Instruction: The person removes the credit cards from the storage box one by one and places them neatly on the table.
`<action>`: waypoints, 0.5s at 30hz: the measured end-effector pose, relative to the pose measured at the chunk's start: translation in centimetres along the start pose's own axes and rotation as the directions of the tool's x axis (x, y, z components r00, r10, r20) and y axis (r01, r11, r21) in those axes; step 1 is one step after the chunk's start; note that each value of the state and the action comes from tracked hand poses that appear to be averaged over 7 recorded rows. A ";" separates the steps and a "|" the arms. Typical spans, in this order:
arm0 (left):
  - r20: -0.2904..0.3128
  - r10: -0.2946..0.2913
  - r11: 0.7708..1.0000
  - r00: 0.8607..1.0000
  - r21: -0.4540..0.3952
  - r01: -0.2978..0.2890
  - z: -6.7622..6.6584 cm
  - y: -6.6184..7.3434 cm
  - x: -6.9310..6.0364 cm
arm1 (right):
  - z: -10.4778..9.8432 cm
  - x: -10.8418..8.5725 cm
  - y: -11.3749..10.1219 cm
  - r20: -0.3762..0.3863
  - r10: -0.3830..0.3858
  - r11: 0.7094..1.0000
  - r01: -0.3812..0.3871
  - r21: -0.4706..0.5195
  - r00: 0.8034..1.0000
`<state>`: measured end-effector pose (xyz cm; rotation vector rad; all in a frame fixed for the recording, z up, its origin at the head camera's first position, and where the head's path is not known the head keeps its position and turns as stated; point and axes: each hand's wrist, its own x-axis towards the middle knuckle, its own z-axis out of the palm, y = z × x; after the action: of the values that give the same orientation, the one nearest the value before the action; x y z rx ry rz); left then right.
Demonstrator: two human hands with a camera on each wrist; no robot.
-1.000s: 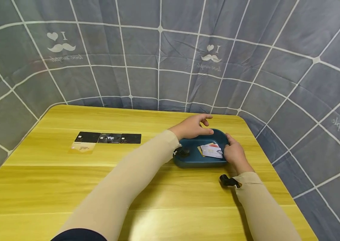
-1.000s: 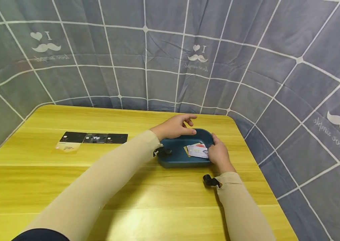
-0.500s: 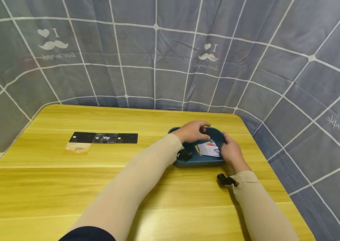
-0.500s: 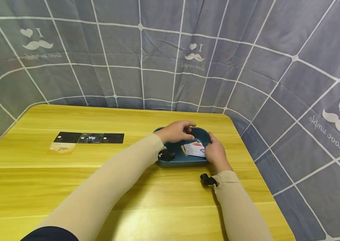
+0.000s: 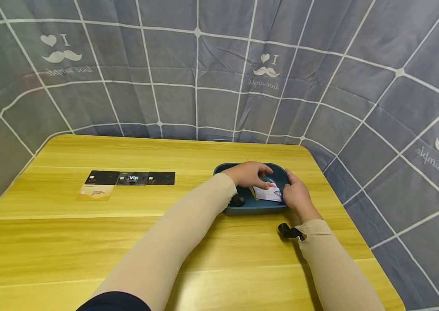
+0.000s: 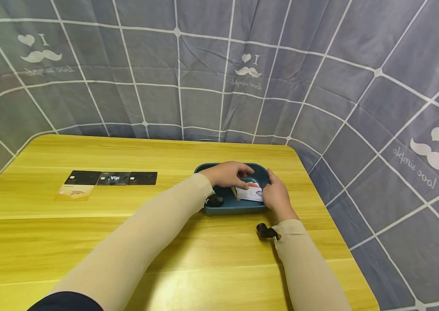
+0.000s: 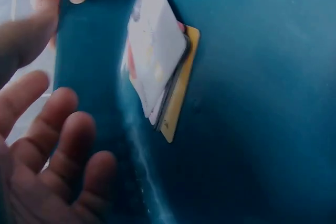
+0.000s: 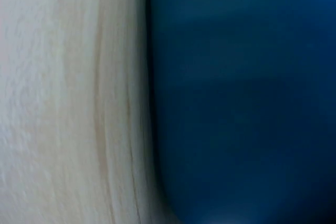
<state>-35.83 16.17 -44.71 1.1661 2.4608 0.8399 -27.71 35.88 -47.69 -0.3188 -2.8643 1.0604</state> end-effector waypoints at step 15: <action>0.087 -0.147 0.976 0.985 0.177 0.130 1.3 -0.2 -0.1 | -0.1 -0.1 -0.2 0.002 0.025 0.999 -0.026 0.030 1.000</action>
<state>-35.25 16.45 -45.89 1.0472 2.5370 0.5280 -27.61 35.73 -47.51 -0.3536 -2.8504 1.1071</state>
